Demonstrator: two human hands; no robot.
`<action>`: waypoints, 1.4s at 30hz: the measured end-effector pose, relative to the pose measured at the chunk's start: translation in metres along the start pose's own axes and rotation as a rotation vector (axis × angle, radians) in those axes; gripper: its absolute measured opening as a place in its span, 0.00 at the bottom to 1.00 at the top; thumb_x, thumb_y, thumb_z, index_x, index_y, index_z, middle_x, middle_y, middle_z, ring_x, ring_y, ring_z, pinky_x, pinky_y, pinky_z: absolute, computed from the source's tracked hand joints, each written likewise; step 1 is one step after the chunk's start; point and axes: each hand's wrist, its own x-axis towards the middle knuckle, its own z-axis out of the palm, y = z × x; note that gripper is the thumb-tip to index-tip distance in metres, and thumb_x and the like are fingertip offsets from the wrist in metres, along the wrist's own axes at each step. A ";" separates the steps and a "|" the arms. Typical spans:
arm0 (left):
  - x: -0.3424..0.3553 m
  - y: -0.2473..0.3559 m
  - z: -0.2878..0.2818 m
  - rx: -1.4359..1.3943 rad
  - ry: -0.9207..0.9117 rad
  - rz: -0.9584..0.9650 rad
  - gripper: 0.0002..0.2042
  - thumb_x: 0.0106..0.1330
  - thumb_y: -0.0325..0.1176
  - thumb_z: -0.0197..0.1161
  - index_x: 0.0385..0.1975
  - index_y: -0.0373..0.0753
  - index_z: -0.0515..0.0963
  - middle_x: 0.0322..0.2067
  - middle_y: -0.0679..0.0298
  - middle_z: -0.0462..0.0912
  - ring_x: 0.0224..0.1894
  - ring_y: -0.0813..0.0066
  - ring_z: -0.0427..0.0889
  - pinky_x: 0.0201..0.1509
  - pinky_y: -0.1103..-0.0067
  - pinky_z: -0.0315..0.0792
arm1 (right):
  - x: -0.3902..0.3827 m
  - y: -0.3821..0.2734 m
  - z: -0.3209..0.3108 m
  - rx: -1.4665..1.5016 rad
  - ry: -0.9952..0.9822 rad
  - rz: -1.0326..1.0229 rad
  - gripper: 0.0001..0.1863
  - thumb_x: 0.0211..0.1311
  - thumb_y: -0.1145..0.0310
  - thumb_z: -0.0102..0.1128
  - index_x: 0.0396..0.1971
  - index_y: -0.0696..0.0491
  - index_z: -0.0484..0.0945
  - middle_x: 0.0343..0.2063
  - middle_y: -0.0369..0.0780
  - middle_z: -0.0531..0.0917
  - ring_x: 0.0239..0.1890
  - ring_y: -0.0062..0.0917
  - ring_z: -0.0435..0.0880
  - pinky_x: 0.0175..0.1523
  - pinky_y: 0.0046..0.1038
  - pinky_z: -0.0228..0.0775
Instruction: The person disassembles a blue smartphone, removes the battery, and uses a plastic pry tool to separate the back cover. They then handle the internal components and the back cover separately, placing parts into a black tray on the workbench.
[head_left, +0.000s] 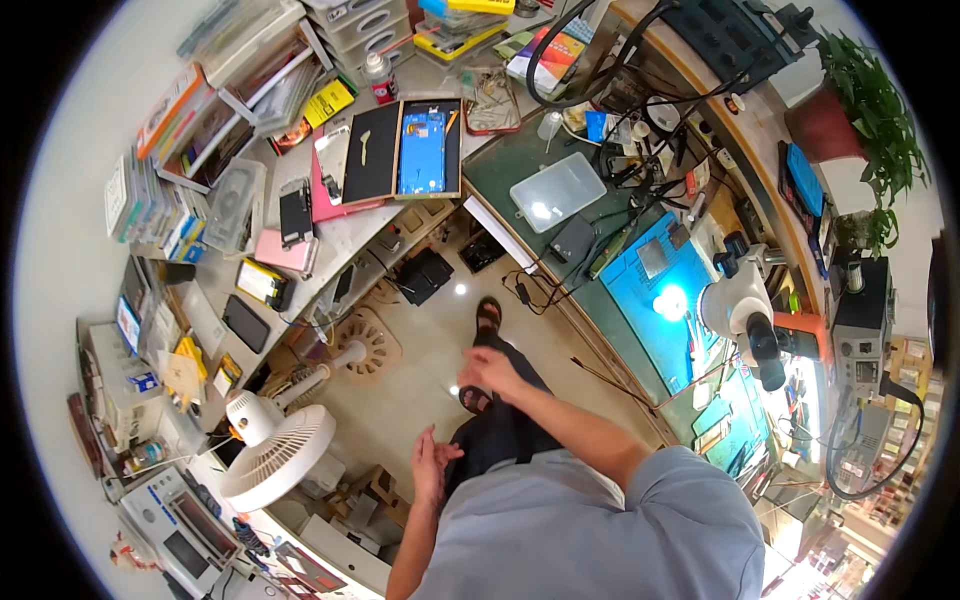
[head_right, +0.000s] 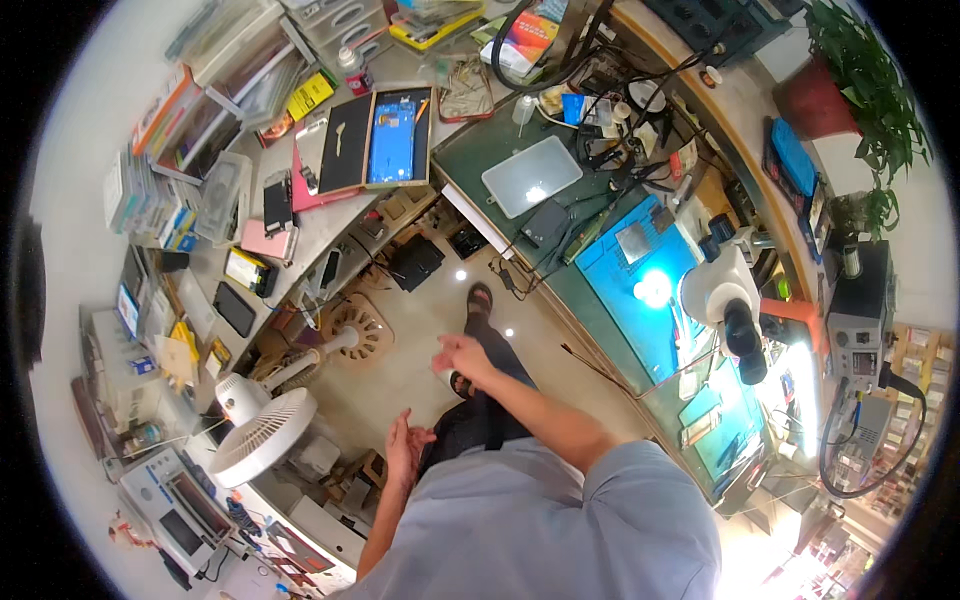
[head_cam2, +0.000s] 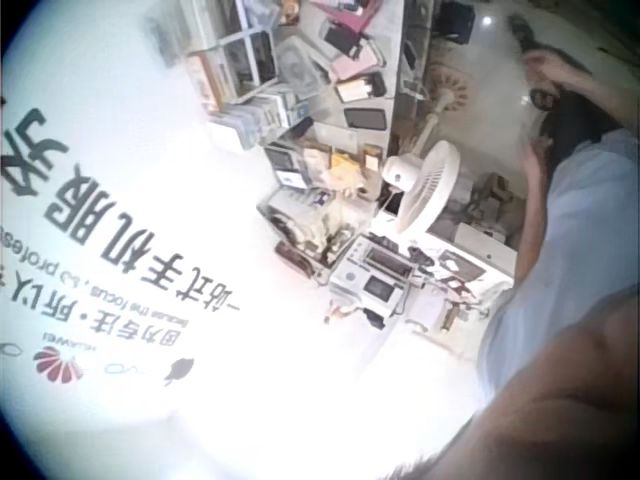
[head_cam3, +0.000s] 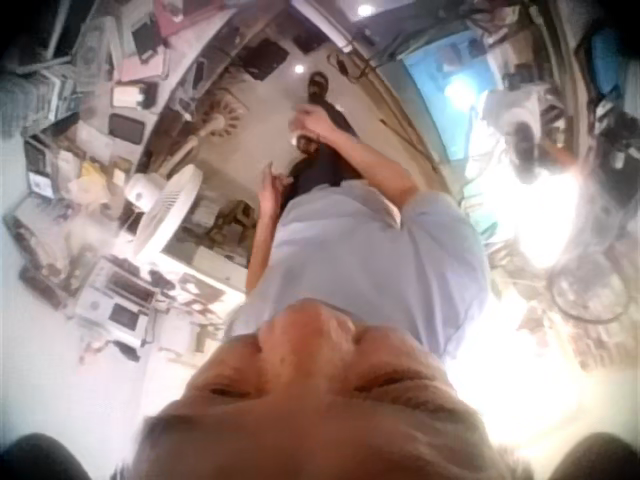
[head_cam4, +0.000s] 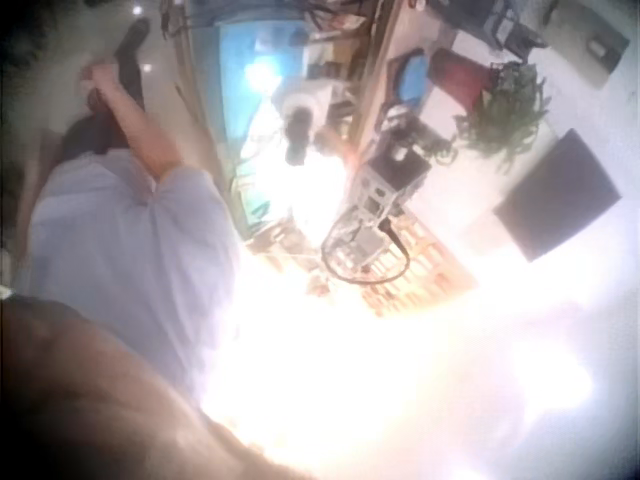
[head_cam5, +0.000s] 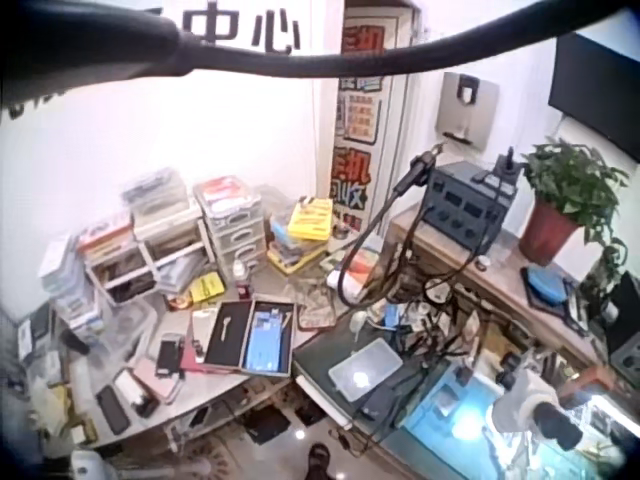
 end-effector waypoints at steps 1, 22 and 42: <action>0.004 0.030 0.016 0.003 0.021 0.002 0.24 0.76 0.46 0.46 0.62 0.33 0.62 0.38 0.56 0.80 0.42 0.69 0.81 0.52 0.73 0.74 | 0.011 -0.027 0.004 -0.037 0.028 -0.053 0.14 0.70 0.65 0.55 0.48 0.58 0.76 0.32 0.39 0.83 0.28 0.23 0.83 0.38 0.25 0.77; 0.170 0.312 0.209 1.095 0.163 1.050 0.25 0.63 0.26 0.59 0.62 0.35 0.65 0.61 0.50 0.66 0.63 0.51 0.64 0.67 0.65 0.57 | 0.089 -0.334 0.090 -0.940 0.471 -0.692 0.25 0.56 0.66 0.61 0.54 0.58 0.71 0.41 0.49 0.81 0.35 0.40 0.84 0.40 0.37 0.76; 0.143 0.304 0.186 0.206 -0.071 0.440 0.19 0.72 0.27 0.53 0.60 0.30 0.65 0.52 0.58 0.77 0.51 0.77 0.77 0.55 0.80 0.71 | 0.047 -0.292 0.054 -0.398 -0.009 -0.433 0.15 0.62 0.71 0.62 0.47 0.59 0.76 0.27 0.35 0.81 0.26 0.14 0.76 0.32 0.19 0.70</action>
